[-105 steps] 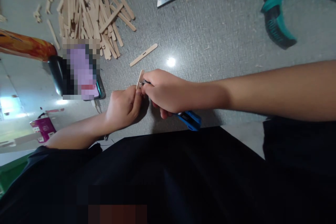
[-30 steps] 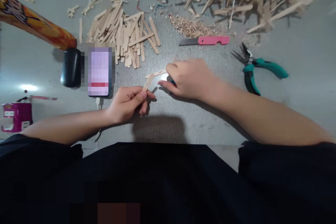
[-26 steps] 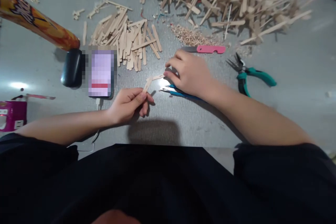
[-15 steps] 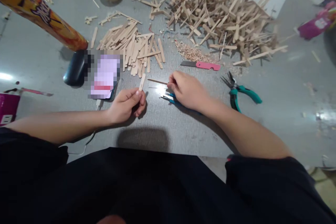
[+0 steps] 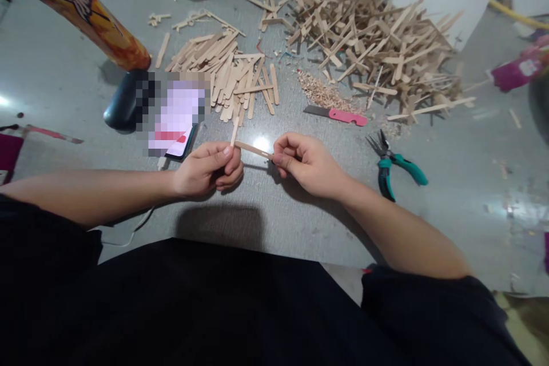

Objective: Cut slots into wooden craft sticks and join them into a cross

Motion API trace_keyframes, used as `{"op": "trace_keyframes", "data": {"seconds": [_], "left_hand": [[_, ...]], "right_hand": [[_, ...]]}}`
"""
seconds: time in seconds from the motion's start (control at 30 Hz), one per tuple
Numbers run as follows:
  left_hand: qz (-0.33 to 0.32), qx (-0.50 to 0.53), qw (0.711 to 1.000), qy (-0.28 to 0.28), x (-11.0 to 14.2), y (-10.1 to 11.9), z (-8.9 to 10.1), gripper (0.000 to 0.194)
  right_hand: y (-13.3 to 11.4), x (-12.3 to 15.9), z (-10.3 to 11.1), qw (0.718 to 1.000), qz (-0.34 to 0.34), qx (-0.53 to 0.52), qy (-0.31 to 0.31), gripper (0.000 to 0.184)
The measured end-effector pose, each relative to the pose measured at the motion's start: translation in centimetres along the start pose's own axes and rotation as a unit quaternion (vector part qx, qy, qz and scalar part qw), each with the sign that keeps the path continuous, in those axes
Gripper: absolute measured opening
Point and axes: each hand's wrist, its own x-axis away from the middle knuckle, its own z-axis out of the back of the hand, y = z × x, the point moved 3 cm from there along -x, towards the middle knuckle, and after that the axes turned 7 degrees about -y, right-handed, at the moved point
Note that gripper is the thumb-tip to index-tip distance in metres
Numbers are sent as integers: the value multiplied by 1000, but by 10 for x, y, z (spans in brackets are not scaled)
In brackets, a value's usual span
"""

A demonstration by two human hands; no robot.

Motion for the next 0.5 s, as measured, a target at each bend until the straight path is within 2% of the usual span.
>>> {"op": "trace_keyframes", "data": {"seconds": [0.3, 0.5], "left_hand": [[28, 31, 997, -72, 1, 2, -6, 48], [70, 23, 992, -107, 0, 6, -6, 53]], "right_hand": [[-3, 0, 2, 1000, 10, 2, 8, 55], [-6, 3, 4, 999, 28, 45, 5, 39]]}}
